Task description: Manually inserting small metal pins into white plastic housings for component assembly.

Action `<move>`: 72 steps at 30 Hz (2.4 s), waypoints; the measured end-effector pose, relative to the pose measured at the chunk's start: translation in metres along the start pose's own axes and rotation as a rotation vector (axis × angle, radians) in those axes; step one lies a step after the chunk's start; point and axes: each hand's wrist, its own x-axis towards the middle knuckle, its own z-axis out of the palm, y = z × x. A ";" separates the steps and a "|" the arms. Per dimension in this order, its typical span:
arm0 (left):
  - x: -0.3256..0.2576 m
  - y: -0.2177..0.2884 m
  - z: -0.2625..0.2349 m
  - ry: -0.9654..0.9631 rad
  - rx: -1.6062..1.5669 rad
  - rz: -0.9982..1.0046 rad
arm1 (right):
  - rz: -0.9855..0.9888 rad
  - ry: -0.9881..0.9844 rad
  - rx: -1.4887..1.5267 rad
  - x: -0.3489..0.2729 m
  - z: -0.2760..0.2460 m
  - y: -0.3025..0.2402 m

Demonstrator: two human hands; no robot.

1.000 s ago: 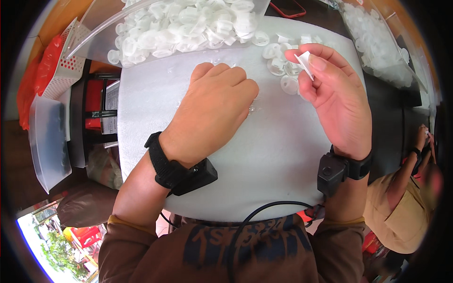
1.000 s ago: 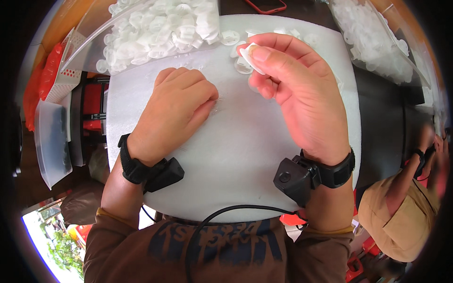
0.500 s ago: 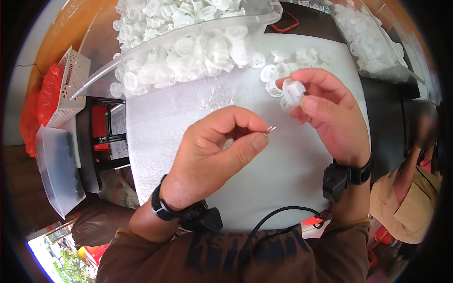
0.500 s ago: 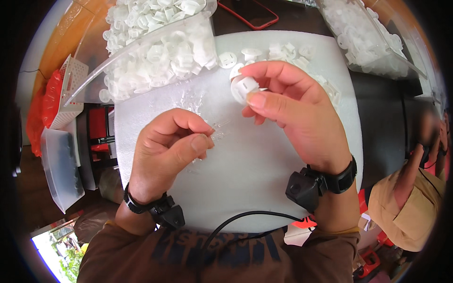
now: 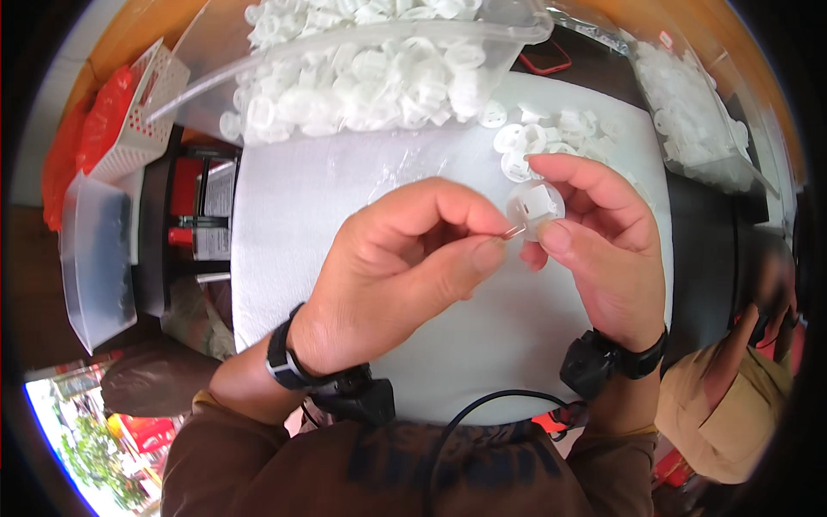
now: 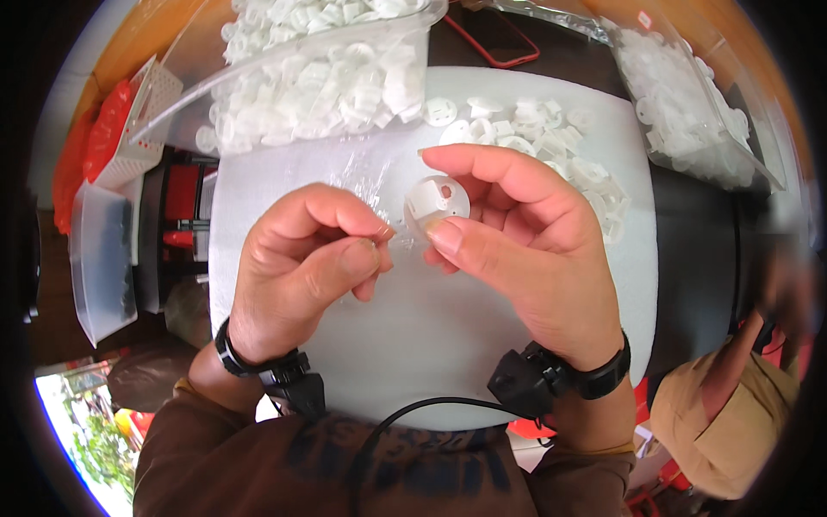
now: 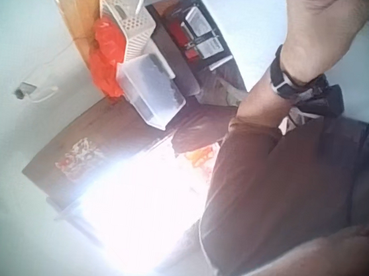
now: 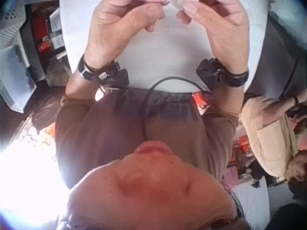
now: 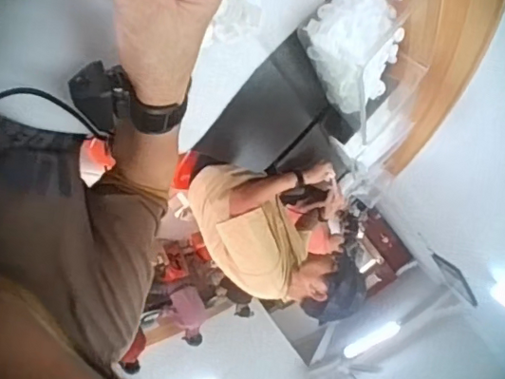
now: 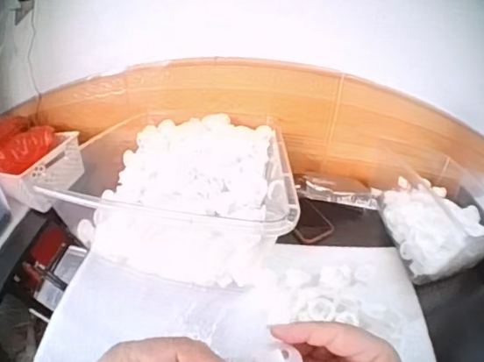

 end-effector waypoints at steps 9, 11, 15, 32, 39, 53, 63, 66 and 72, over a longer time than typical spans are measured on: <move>-0.003 -0.002 -0.002 -0.075 -0.086 -0.026 | -0.134 -0.064 0.050 -0.001 0.014 0.019; -0.007 0.000 -0.001 -0.081 -0.115 -0.030 | -0.163 -0.116 -0.004 -0.004 0.009 0.019; -0.007 -0.001 -0.001 -0.096 -0.170 -0.001 | -0.218 -0.097 0.009 -0.006 0.011 0.019; -0.012 0.007 0.004 -0.109 -0.192 0.028 | -0.246 -0.187 0.200 -0.007 0.016 0.019; -0.013 0.008 0.003 -0.131 -0.186 0.059 | -0.209 -0.231 0.192 -0.009 0.011 0.017; -0.012 0.005 0.001 -0.098 -0.053 0.196 | -0.249 -0.178 0.173 -0.011 0.014 0.017; -0.011 0.008 -0.004 -0.116 0.074 0.181 | -0.261 -0.200 0.154 -0.011 0.012 0.016; -0.011 0.009 -0.002 -0.088 0.048 0.161 | -0.278 -0.199 0.133 -0.010 0.011 0.017; -0.012 0.011 -0.004 -0.097 0.138 0.134 | -0.296 -0.212 0.099 -0.009 0.009 0.018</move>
